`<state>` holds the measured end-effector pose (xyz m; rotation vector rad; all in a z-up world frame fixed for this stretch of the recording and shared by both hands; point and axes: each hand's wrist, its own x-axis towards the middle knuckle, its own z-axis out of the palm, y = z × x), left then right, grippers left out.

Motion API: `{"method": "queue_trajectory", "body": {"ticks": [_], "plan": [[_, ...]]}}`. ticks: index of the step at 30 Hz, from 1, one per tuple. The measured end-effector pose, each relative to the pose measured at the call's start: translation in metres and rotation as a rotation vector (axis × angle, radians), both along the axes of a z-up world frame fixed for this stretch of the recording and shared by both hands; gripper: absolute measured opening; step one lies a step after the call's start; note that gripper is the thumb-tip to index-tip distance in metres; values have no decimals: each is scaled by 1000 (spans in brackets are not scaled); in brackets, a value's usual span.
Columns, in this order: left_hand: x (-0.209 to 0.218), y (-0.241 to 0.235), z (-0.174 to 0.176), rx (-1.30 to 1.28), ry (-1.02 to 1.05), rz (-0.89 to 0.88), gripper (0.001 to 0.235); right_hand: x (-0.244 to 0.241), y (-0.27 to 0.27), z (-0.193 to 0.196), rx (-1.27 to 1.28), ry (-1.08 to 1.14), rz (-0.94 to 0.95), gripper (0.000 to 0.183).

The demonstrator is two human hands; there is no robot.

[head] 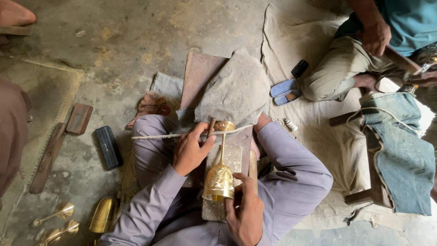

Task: The person sits on the floor and uses a hammer and chisel to engrave a decorative pattern on a brass bell. They repeatedly strike the chisel to create fine lines and shapes on the bell's surface.

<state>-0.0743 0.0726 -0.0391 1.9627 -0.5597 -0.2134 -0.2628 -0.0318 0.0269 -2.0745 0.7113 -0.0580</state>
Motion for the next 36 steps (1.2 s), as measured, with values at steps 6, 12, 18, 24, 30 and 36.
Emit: {"method": "queue_trajectory", "body": {"ticks": [6, 12, 18, 24, 30, 36], "plan": [[0, -2, -5, 30, -1, 0, 29, -15, -8, -11, 328, -82, -22, 61], [15, 1, 0, -53, -35, 26, 29, -42, -70, -41, 337, -305, 112, 70], [44, -33, 7, -124, -126, -130, 27, -45, -97, -138, -376, 522, 38, 91], [55, -59, 22, -82, -305, -384, 40, -51, -80, -193, -362, 583, -9, 76], [57, -65, 31, -8, -440, -516, 43, -45, -126, -129, 307, 183, -322, 50], [59, -69, 28, 69, -463, -525, 43, -16, -131, -10, -247, -407, -49, 73]]}}
